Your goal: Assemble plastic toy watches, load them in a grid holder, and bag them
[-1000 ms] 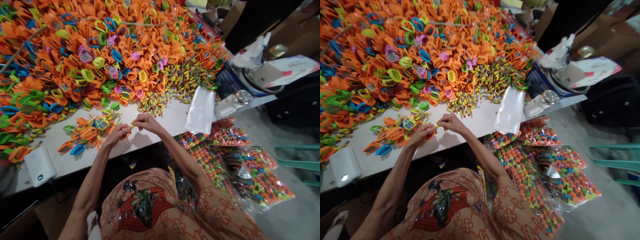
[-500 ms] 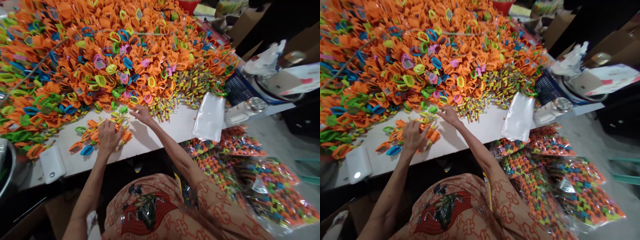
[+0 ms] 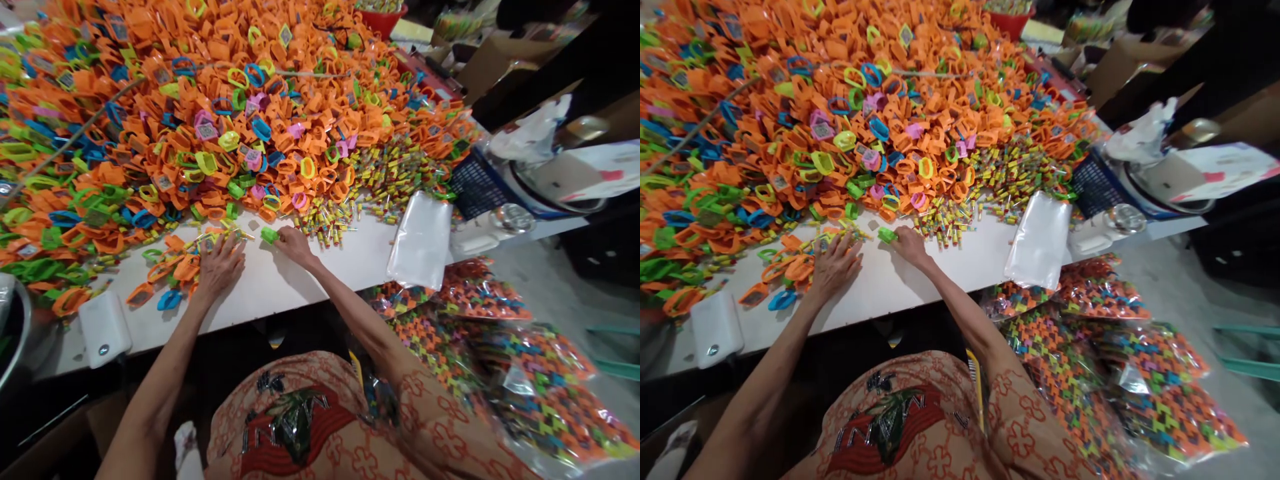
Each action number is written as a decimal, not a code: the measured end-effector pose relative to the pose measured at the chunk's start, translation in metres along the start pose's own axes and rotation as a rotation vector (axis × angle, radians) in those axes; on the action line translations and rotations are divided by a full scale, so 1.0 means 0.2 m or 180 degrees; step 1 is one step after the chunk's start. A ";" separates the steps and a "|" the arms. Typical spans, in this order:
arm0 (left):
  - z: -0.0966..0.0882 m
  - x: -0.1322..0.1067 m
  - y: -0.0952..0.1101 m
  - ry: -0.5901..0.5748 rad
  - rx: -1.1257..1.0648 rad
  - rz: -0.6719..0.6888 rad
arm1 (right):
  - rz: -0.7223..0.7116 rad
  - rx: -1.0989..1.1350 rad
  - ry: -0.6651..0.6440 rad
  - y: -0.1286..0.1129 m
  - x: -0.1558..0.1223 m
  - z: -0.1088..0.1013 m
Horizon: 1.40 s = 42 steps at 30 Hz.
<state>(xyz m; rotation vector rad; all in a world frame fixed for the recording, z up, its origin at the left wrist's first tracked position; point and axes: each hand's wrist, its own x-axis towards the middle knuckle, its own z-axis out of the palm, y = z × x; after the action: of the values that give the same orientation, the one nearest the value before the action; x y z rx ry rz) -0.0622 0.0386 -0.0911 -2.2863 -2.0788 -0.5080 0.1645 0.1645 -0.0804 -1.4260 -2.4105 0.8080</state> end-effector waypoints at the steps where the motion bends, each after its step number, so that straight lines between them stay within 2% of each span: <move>1: -0.01 0.00 -0.05 0.0007 -0.0013 0.0043 | 0.0035 0.0095 -0.0028 0.02 -0.04 -0.01; 4: -0.03 0.00 -0.08 0.0222 -0.0010 -0.0051 | 0.0073 0.0216 -0.0218 0.02 -0.16 -0.02; 7: 0.00 0.04 0.04 0.0451 -0.0093 -0.0096 | -0.0025 0.0157 -0.0313 -0.01 -0.22 0.00; 9: 0.04 0.07 0.16 0.0276 -0.0217 0.0140 | -0.0211 0.0121 -0.0306 -0.02 -0.23 0.00; 11: 0.09 0.11 0.26 -0.0082 -0.0350 0.0365 | -0.0407 0.0117 -0.0369 -0.02 -0.23 -0.01; 13: 0.14 0.13 0.31 -0.0336 -0.0493 0.0334 | -0.0451 0.0095 -0.0436 -0.01 -0.21 -0.05; 15: 0.18 0.14 0.32 -0.0336 -0.0741 0.0041 | -0.0255 -0.0107 -0.0322 0.02 -0.18 -0.11; 18: 0.21 0.12 0.32 -0.0060 -0.1467 -0.0567 | 0.0309 -0.0730 -0.0049 0.07 -0.12 -0.16; 20: 0.20 0.10 0.33 0.0123 -0.2114 -0.0960 | 0.0563 -0.1021 -0.0037 0.10 -0.08 -0.16; 22: 0.18 0.09 0.36 0.0209 -0.2815 -0.1385 | 0.0593 -0.1040 -0.0038 0.11 -0.06 -0.14; 25: 0.12 0.09 0.40 0.0295 -0.3814 -0.2117 | 0.0456 -0.0475 0.0066 0.11 -0.07 -0.11; 27: 0.09 0.10 0.42 0.0410 -0.4284 -0.2386 | 0.0355 0.0451 0.0040 0.10 -0.11 -0.09; 30: 0.06 0.11 0.45 0.0506 -0.4487 -0.2308 | 0.0127 0.2268 -0.0292 0.06 -0.19 -0.08; 32: 0.05 0.11 0.47 0.0485 -0.4338 -0.2177 | 0.0018 0.3080 -0.0546 0.04 -0.24 -0.08; 35: 0.04 0.11 0.50 0.0521 -0.4098 -0.2021 | 0.0050 0.3444 -0.0670 0.02 -0.29 -0.10; 42: 0.05 0.07 0.47 0.0559 -0.3582 -0.1457 | 0.0055 0.3387 -0.0710 0.02 -0.32 -0.13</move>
<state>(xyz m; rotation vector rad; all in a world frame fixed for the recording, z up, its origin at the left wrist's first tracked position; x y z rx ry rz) 0.0330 0.0436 -0.0771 -1.8465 -2.5534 -2.2659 0.2116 0.1205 -0.0563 -0.9141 -1.5541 1.9136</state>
